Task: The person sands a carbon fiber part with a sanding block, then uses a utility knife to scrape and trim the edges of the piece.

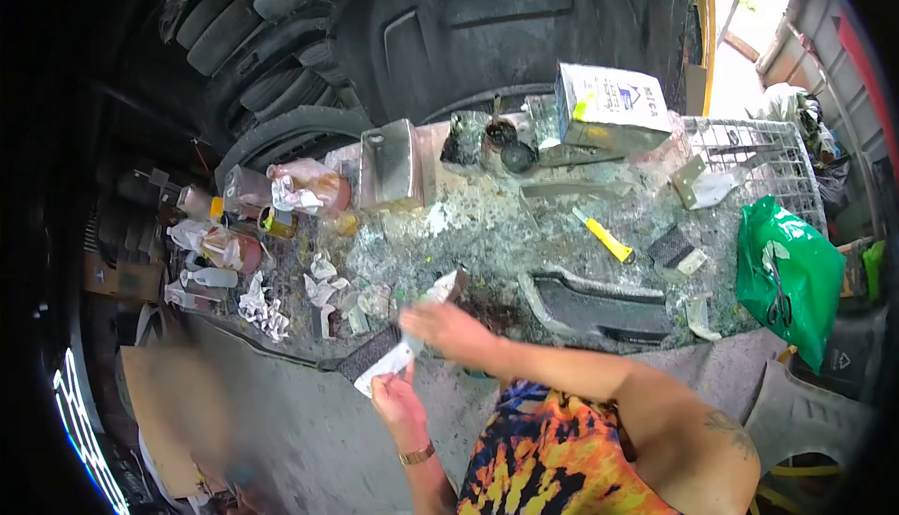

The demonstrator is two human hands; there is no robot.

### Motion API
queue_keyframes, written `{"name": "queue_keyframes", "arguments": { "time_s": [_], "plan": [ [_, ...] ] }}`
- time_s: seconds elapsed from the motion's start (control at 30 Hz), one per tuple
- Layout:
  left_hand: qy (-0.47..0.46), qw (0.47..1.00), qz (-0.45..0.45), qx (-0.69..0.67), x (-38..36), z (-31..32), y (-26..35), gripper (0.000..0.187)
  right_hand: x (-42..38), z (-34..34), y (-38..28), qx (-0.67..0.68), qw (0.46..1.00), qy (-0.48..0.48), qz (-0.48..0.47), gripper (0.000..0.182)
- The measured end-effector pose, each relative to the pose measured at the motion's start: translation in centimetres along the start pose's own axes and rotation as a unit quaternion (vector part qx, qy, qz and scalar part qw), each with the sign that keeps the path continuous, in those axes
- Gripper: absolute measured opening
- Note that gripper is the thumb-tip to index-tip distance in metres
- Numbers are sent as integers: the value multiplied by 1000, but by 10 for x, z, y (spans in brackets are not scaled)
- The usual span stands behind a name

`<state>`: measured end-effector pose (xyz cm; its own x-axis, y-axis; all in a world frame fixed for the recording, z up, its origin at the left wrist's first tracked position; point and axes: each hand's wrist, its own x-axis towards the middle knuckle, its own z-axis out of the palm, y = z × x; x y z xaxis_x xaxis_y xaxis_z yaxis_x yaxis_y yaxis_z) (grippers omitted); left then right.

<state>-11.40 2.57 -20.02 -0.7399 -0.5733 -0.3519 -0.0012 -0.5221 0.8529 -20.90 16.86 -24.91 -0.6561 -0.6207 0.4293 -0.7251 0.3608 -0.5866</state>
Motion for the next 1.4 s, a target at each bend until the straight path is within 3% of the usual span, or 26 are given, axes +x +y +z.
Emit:
{"name": "queue_keyframes", "arguments": {
  "time_s": [0.07,0.17,0.33,0.4,0.47,0.57,0.67,0.73,0.8,0.9,1.0,1.03,1.07,1.13,1.2,1.27,1.33,1.4],
  "plan": [
    [-26,999,18,8,1,-5,-3,13,18,7,15,-4,998,-5,70,59],
    [3,1000,-9,-6,6,-5,-1,13,-5,-5,-11,-20,1000,-24,0,57],
    [-10,1000,11,11,-1,2,3,14,12,-16,5,-35,998,-33,30,61],
    [11,1000,-4,16,-3,9,8,14,2,-15,-10,-55,997,-43,-39,61],
    [37,999,-24,19,-3,12,7,14,3,-16,-9,-5,998,-49,-32,59],
    [3,1000,12,11,-7,7,1,12,23,-10,6,-22,999,-25,26,55],
    [-6,1000,-6,9,3,-4,-1,10,-3,-11,-22,-4,999,4,-46,52],
    [19,1000,-8,9,-2,-7,-4,10,1,-12,-13,25,999,-5,-38,52],
    [7,1000,-9,8,-7,-11,-2,10,29,-9,20,-68,996,-41,26,53],
    [-12,1000,-5,4,-3,-8,-1,12,48,-27,41,-65,997,-5,47,54],
    [-13,1000,-6,3,-6,-9,-3,16,34,-54,15,-87,996,17,6,53],
    [-26,1000,4,-1,-5,-8,-1,17,25,-49,2,-66,998,-10,7,60],
    [-26,1000,5,-1,-4,-8,0,17,12,-33,-2,-22,998,9,-52,56],
    [-31,999,-7,-8,-4,-8,-1,19,1,-23,-9,-16,996,-38,-79,51],
    [-30,1000,-4,1,-3,-17,-9,20,13,-12,13,-33,998,-40,24,49],
    [-32,999,7,10,-4,-13,-6,20,4,-4,-4,-65,997,-24,28,50],
    [10,999,-24,-30,-11,6,2,16,-12,-11,-22,7,998,6,-66,51],
    [6,1000,-17,-22,-9,-7,-6,15,0,9,25,-42,999,0,-16,54]
  ]
}}
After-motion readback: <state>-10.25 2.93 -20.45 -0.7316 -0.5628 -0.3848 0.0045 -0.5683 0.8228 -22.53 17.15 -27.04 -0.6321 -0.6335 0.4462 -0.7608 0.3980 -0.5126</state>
